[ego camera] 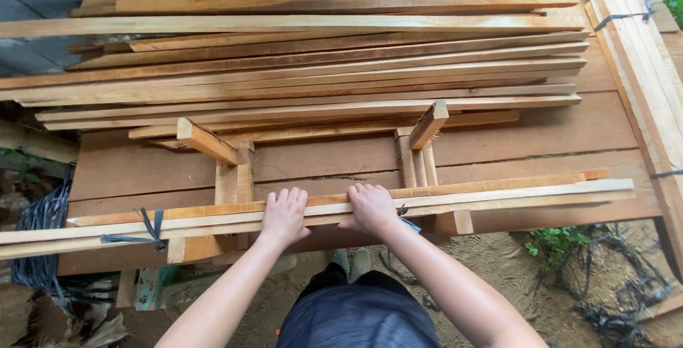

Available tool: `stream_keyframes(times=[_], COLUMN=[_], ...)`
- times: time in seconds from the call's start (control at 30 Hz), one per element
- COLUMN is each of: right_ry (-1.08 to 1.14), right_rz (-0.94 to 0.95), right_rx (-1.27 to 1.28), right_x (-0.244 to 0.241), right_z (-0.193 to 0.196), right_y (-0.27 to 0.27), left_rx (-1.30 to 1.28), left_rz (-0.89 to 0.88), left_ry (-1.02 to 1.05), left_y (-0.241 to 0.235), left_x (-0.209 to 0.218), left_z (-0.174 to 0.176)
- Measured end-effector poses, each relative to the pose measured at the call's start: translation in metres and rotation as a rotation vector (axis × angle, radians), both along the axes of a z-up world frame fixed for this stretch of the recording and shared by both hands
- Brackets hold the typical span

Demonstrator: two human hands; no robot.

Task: The person gathers thin wooden planks from a large pile and arranges them into a neat stack on a wooden workbench. They then use black plastic ties to secure the stack of planks together at multiple points along its length.

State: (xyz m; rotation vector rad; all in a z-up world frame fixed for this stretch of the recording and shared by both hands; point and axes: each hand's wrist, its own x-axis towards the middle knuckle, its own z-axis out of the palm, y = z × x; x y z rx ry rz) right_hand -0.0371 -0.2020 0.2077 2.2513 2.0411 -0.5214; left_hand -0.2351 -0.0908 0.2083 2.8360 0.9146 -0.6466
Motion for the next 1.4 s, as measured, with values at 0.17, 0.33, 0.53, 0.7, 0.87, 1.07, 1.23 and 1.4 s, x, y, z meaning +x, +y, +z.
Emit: stream_keyframes(times=[0.17, 0.33, 0.53, 0.7, 0.87, 1.07, 1.23, 1.4], right_ry=[0.042, 0.066, 0.114, 0.284, 0.502, 0.509, 0.470, 0.321], right_rz=[0.050, 0.094, 0.190, -0.037, -0.157, -0.168, -0.139, -0.184], right_rx=[-0.234, -0.094, 0.118, -0.657, -0.800, -0.778, -0.724, -0.360], right_x=[0.010, 0.018, 0.023, 0.027, 0.029, 0.030, 0.030, 0.017], right_z=[0.004, -0.014, -0.033, 0.001, -0.029, -0.024, -0.019, 0.041], right_y=[0.015, 0.014, 0.025, 0.051, 0.060, 0.058, 0.059, 0.036], left_rx=[-0.004, -0.016, 0.003, 0.024, 0.003, 0.011, 0.011, -0.021], left_rz=[0.023, 0.027, 0.036, 0.013, 0.014, -0.022, -0.044, -0.042], left_ry=[-0.016, -0.083, -0.091, -0.150, -0.129, -0.119, -0.137, -0.253], left_y=[0.005, 0.004, 0.002, 0.000, 0.000, 0.003, 0.005, 0.005], left_x=[0.000, -0.002, -0.002, -0.007, -0.010, -0.010, -0.010, -0.009], left_z=[0.001, -0.002, -0.011, -0.014, -0.015, -0.013, -0.007, 0.000])
